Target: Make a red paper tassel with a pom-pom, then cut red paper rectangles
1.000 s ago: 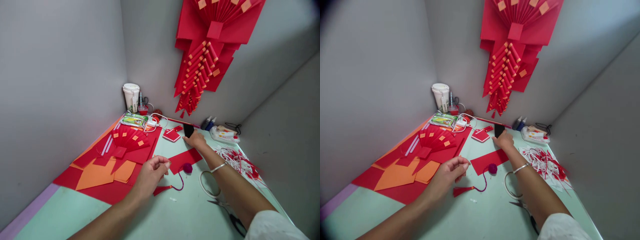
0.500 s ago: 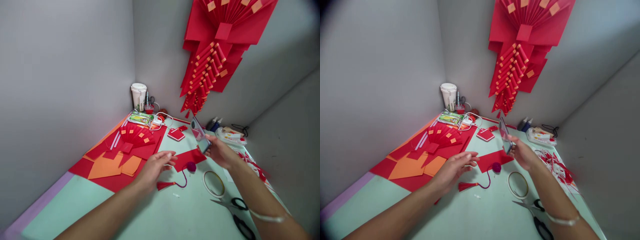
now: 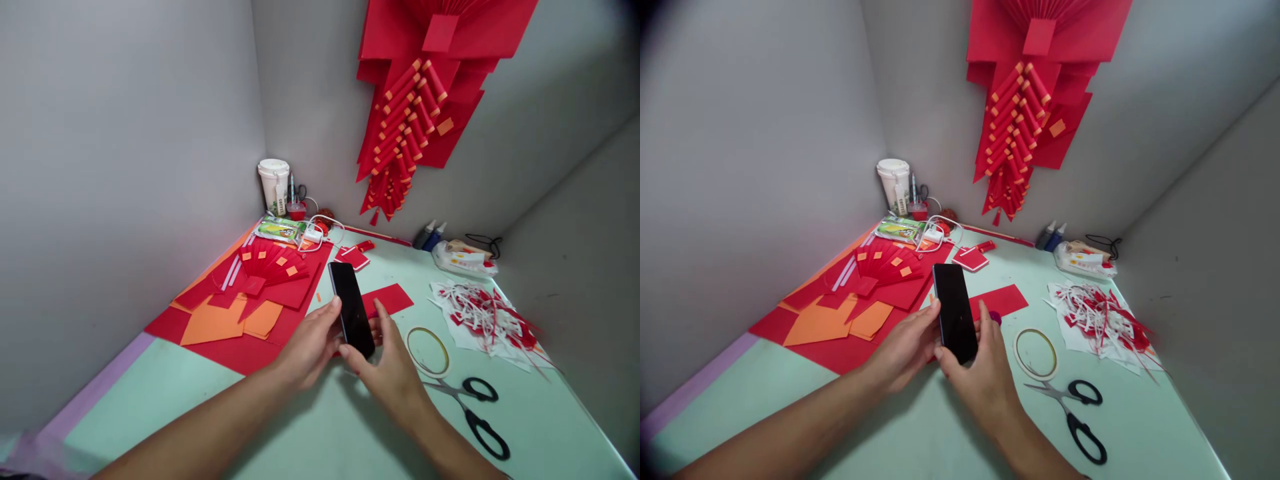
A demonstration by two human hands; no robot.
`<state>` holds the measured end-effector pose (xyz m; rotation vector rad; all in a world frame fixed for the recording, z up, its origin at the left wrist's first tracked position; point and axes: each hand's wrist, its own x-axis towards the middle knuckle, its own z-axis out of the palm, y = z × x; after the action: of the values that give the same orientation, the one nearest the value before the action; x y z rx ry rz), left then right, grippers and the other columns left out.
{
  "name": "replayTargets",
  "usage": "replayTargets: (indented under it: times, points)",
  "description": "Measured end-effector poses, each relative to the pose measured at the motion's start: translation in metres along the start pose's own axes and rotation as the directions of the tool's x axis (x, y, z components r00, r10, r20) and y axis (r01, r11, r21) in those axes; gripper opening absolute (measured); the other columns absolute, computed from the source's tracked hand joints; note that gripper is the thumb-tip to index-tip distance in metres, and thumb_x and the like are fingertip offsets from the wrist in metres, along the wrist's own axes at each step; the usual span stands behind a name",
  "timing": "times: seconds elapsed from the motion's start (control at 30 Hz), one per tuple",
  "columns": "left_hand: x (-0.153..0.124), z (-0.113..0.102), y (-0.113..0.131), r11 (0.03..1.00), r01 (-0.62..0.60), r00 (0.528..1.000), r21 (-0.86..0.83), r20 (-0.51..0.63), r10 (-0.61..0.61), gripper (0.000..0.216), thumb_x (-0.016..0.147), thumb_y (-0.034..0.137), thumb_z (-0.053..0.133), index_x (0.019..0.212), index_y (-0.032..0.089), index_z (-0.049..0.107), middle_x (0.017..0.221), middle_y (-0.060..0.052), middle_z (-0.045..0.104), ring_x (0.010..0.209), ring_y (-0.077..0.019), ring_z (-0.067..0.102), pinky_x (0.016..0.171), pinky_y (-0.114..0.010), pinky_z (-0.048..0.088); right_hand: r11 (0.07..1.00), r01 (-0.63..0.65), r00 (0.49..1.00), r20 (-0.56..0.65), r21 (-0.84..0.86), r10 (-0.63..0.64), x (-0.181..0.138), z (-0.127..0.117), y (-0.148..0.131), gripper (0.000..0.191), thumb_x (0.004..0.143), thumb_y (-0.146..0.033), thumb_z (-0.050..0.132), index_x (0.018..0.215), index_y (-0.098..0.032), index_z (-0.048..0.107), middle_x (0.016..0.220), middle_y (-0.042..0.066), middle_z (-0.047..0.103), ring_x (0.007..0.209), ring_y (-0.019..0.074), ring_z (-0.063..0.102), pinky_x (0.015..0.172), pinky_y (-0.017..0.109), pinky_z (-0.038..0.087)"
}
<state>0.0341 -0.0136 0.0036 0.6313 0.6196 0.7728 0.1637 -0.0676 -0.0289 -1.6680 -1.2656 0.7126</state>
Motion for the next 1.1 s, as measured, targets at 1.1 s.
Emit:
replayTargets:
  times: [1.1]
  points:
    - [0.018,-0.012,-0.002,0.99,0.081,0.99,-0.116,-0.104,-0.093,0.045,0.093,0.042,0.045,0.127,0.016,0.057,0.112,-0.013,0.07,0.098,-0.0277,0.068,0.092,-0.04,0.048,0.919,-0.023,0.993,0.117,0.394,-0.026,-0.002,-0.01,0.023,0.047,0.086,-0.039,0.061,0.129,-0.022,0.05,0.102,0.008,0.064,0.087,0.0221,0.06,0.076,0.035,0.05]
